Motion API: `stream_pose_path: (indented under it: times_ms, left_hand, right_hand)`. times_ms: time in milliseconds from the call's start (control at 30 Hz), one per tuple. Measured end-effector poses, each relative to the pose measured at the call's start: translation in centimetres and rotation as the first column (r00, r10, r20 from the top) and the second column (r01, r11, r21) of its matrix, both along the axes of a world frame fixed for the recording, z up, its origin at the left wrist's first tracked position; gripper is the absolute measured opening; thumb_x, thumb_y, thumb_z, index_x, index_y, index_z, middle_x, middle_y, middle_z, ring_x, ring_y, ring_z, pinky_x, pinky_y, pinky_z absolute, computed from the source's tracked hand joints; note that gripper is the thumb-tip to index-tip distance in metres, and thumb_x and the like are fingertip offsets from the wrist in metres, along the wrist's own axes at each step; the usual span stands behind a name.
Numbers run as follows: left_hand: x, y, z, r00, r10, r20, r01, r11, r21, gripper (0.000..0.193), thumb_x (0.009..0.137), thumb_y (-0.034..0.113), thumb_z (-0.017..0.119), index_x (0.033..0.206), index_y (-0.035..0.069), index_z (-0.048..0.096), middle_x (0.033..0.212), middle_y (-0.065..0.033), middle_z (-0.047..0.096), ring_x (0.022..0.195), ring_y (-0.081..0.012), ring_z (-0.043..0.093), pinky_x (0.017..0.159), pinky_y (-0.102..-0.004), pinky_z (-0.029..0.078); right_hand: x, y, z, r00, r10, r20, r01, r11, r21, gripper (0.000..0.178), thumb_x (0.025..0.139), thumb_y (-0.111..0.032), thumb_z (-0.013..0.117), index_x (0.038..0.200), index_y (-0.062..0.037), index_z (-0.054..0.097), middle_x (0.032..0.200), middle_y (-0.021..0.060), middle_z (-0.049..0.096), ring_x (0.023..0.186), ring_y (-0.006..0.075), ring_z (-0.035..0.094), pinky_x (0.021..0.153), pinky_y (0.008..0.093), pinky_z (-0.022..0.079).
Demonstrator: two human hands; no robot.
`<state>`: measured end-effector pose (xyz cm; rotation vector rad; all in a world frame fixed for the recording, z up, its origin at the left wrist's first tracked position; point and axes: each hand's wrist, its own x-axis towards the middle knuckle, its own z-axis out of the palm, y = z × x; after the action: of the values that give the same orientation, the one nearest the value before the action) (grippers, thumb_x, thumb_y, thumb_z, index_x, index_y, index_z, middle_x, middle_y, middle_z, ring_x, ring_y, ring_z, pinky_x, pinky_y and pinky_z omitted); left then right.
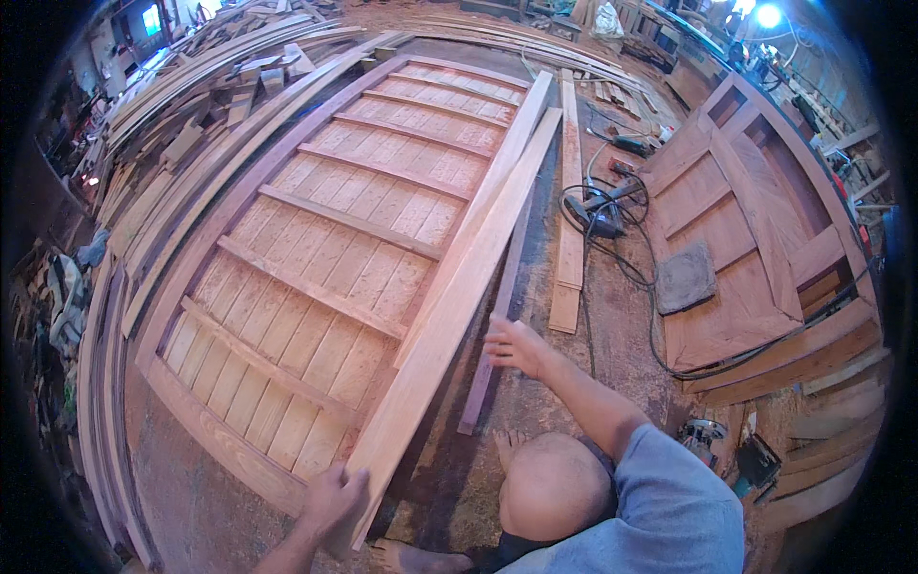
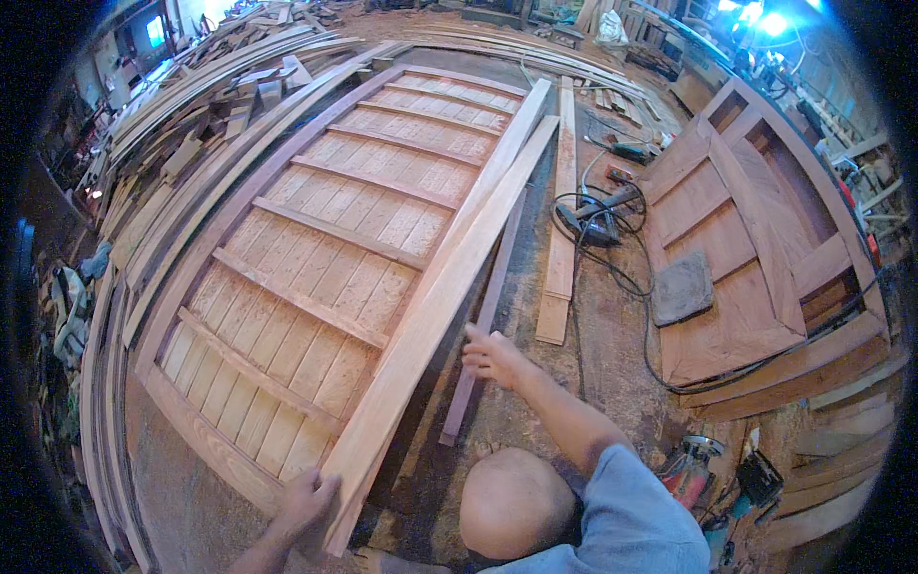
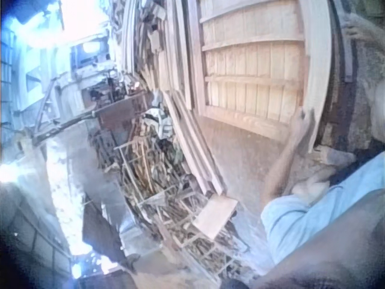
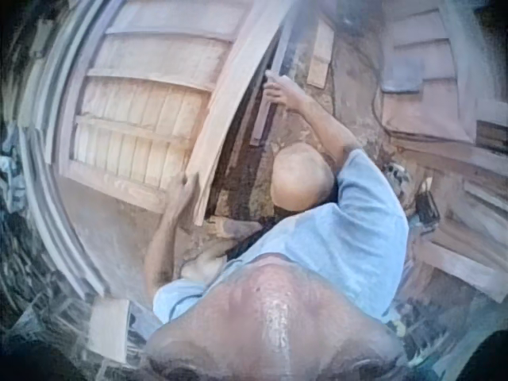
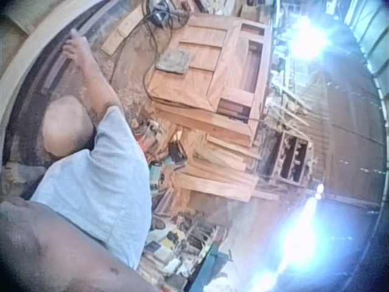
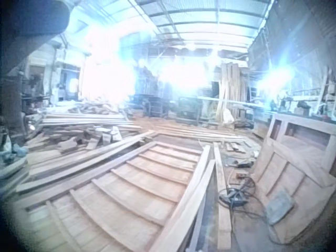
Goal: The person sands a wooden frame using an electric sander, then assembles the frame by fitting wooden planks into a grid structure. The person then uses a table saw to cut additional planks to size.
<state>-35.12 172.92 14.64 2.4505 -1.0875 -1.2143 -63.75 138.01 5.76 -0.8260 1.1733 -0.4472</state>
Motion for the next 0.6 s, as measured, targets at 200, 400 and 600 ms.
stream_pose_path:
  times_ms: [200, 400, 600]
  left_hand:
    - [1.8, 14.0, -1.0, 0.971, 0.057, 0.232, -0.028, 0.992, -0.126, 0.043, 0.087, 0.043, 0.078, 0.086, 0.002, 0.067, 0.071, -0.0187, 0.067, 0.067, -0.0348, 0.070, 0.064, -0.0458, 0.054]
    - [3.4, 20.1, -6.2, 0.958, 0.184, 0.221, -0.140, 0.969, -0.203, 0.037, 0.087, 0.038, 0.079, 0.086, 0.003, 0.066, 0.067, -0.0158, 0.065, 0.062, -0.0336, 0.067, 0.061, -0.0440, 0.053]
    - [7.1, 10.7, -8.9, 0.946, 0.205, 0.253, -0.148, 0.963, -0.227, 0.041, 0.087, 0.043, 0.078, 0.090, 0.004, 0.067, 0.075, -0.0188, 0.068, 0.071, -0.0365, 0.068, 0.065, -0.0465, 0.052]
  right_hand:
    - [8.7, -1.6, -2.3, 0.946, -0.197, 0.259, 0.213, 0.976, -0.037, 0.052, 0.098, -0.029, 0.071, 0.135, -0.0050, 0.043, 0.123, 0.0150, 0.064, 0.111, 0.0321, 0.069, 0.088, 0.0449, 0.058]
    - [13.1, 2.6, -1.6, 0.973, -0.021, 0.231, 0.048, 0.993, -0.110, 0.027, 0.101, -0.015, 0.063, 0.122, -0.0058, 0.049, 0.118, 0.0172, 0.066, 0.108, 0.0336, 0.070, 0.085, 0.0539, 0.059]
    - [16.8, -6.5, -2.0, 0.563, 0.242, -0.790, -0.826, 0.182, -0.533, 0.036, 0.106, -0.035, 0.052, 0.108, -0.0022, 0.067, 0.128, 0.0155, 0.066, 0.114, 0.0368, 0.066, 0.099, 0.0467, 0.054]
